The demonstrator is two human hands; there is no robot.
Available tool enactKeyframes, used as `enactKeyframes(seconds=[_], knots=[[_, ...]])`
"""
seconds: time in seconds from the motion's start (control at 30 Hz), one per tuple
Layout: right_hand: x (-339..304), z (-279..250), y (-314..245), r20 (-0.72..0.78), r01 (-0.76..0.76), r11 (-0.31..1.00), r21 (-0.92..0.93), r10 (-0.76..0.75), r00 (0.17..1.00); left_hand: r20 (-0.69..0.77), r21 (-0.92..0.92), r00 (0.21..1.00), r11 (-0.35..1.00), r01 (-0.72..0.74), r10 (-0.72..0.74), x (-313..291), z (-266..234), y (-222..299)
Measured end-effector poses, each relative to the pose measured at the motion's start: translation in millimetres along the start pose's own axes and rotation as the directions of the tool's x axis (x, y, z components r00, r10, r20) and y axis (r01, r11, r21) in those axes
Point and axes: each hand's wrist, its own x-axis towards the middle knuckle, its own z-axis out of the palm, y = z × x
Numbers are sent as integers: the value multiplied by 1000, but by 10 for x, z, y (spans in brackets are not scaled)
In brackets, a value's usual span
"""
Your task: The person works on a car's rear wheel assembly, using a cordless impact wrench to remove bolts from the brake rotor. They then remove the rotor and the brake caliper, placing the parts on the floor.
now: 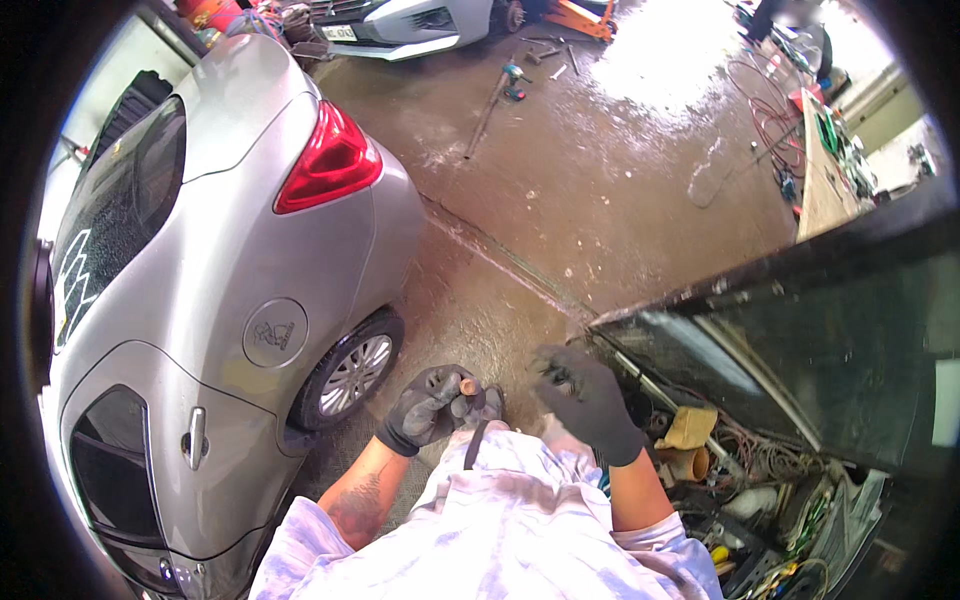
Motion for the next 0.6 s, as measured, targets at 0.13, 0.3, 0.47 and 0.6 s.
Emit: enactKeyframes(seconds=[0.13,0.3,0.47,0.6], knots=[[815,19,-221,161,179,977,-119,-159,974,-139,131,989,990,60,-42,570,-102,567],[1957,-395,-136,247,270,961,-59,-248,937,-265,373,963,917,138,-37,1464,-146,1056],[3690,-1497,-139,536,84,995,57,-101,838,-304,780,924,618,100,234,2917,-130,1512],[5089,-2088,-81,572,487,838,-244,-281,771,-417,434,872,899,-58,258,4295,-129,1879]])
